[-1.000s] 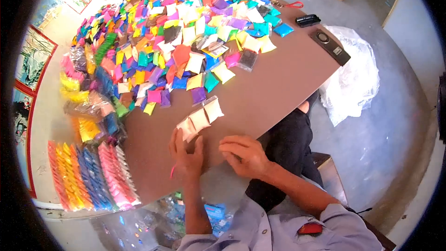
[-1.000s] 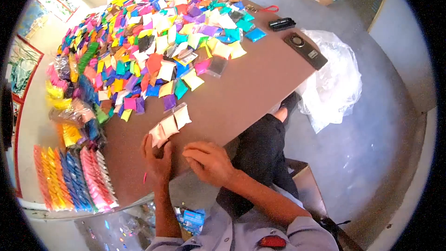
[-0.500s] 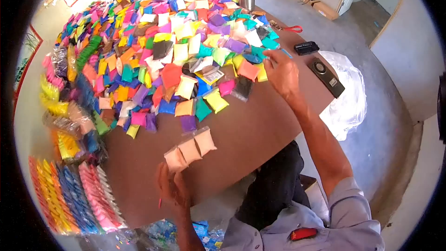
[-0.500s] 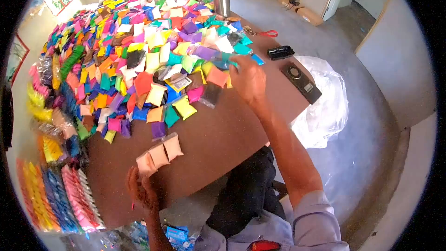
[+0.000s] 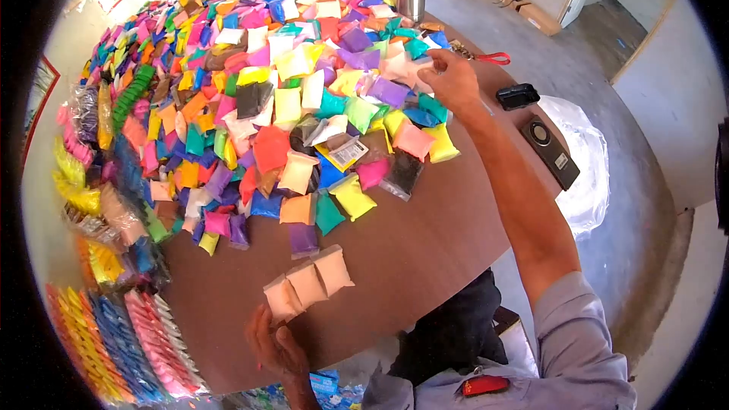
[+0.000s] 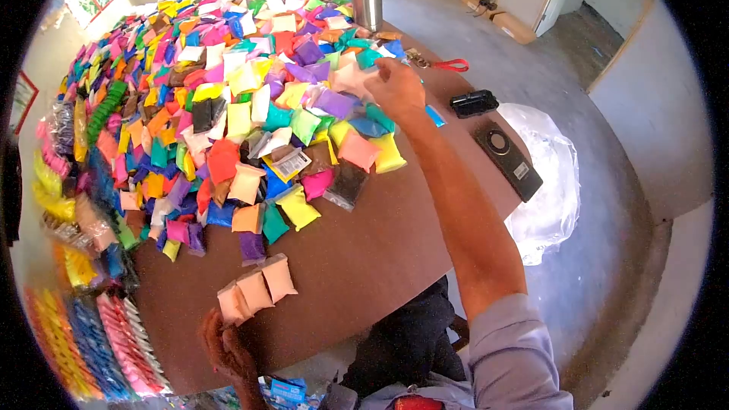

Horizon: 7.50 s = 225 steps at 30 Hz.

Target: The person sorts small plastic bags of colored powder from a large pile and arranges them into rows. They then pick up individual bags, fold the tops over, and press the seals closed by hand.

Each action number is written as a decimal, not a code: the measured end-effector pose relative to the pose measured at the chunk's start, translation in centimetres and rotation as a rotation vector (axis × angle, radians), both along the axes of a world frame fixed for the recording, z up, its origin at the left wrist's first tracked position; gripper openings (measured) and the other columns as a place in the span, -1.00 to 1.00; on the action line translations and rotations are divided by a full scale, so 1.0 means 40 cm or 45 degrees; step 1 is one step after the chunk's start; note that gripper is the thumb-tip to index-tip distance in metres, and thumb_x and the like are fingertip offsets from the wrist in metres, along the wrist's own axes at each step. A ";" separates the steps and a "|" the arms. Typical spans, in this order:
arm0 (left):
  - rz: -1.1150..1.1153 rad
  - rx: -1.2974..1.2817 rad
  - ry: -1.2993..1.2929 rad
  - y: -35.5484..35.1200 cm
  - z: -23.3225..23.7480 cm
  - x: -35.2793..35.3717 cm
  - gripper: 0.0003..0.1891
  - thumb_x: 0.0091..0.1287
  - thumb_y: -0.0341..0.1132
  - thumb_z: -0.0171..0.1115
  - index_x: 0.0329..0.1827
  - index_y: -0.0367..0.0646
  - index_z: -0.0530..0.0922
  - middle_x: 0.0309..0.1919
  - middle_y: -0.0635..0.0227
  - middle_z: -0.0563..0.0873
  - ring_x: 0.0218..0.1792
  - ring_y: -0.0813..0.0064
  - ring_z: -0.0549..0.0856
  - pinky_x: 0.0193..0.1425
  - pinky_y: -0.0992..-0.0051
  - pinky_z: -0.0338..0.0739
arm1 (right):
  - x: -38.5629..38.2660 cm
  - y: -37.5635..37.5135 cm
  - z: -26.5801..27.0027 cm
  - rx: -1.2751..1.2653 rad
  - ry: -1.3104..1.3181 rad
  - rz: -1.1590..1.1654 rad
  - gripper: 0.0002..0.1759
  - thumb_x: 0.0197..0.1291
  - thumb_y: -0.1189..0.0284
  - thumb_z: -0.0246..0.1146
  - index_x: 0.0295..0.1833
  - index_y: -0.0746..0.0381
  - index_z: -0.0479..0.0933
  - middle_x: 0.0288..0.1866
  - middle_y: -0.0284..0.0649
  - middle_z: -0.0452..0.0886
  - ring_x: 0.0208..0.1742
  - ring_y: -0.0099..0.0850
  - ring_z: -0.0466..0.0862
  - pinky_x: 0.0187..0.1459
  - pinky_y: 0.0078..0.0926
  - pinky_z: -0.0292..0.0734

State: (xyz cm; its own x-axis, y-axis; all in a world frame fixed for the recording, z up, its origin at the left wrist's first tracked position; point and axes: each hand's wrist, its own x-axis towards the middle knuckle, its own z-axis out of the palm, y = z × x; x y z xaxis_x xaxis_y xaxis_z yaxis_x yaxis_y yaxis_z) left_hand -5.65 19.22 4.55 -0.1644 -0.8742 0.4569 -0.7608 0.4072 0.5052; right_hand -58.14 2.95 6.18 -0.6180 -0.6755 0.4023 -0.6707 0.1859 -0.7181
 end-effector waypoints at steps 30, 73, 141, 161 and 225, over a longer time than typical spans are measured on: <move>-0.861 0.596 0.604 -0.049 0.015 -0.505 -0.75 0.49 -0.25 0.34 -0.01 -0.29 0.71 -0.33 0.20 0.80 -0.31 0.51 0.75 -0.16 0.47 0.63 | 0.520 0.587 -0.093 -0.427 -0.965 0.315 -0.80 0.51 0.40 0.30 0.01 0.33 0.68 -0.16 -0.44 0.68 -0.11 -0.66 0.58 -0.01 -0.62 0.54; -1.235 0.623 0.567 -0.109 -0.015 -0.568 -0.72 0.55 -0.23 0.27 -0.16 -0.33 0.68 -0.45 0.37 0.67 -0.34 0.70 0.58 -0.31 0.49 0.50 | 0.541 0.582 -0.055 -0.494 -0.704 -0.090 -0.69 0.61 0.34 0.15 0.09 0.41 0.60 -0.15 -0.30 0.67 -0.12 -0.57 0.59 -0.07 -0.55 0.54; -1.174 1.055 0.866 -0.112 0.006 -0.567 -0.80 0.51 -0.27 0.35 -0.20 -0.26 0.69 -0.42 0.62 0.60 -0.38 0.80 0.48 -0.34 0.63 0.37 | 0.540 0.581 -0.115 -0.609 -0.813 -0.018 -0.81 0.54 0.40 0.25 -0.02 0.33 0.63 -0.19 -0.39 0.65 -0.16 -0.66 0.56 -0.12 -0.60 0.52; -1.261 0.997 0.912 -0.126 -0.027 -0.569 -0.87 0.50 -0.36 0.35 -0.12 -0.26 0.71 -0.38 0.58 0.67 -0.35 0.83 0.54 -0.30 0.70 0.42 | 0.552 0.576 -0.100 -0.496 -0.780 -0.038 -0.81 0.54 0.41 0.25 0.01 0.34 0.59 -0.20 -0.31 0.65 -0.12 -0.57 0.57 -0.07 -0.52 0.53; -1.275 0.074 0.584 -0.090 0.014 -0.564 -0.67 0.17 -0.37 0.48 0.01 -0.14 0.68 0.03 0.23 0.74 0.05 0.13 0.70 0.15 0.23 0.64 | 0.539 0.584 -0.111 -0.606 -0.731 -0.127 -0.71 0.63 0.36 0.12 0.16 0.34 0.61 0.01 -0.29 0.67 0.05 -0.55 0.59 0.14 -0.52 0.53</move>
State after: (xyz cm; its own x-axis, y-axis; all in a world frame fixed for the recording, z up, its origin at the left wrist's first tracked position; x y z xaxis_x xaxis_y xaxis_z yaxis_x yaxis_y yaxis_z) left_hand -28.23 15.62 5.11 -0.6354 -0.4622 0.6186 0.1651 0.7013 0.6935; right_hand -36.56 26.31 1.72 -0.8679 -0.4390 0.2325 -0.1624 -0.1915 -0.9680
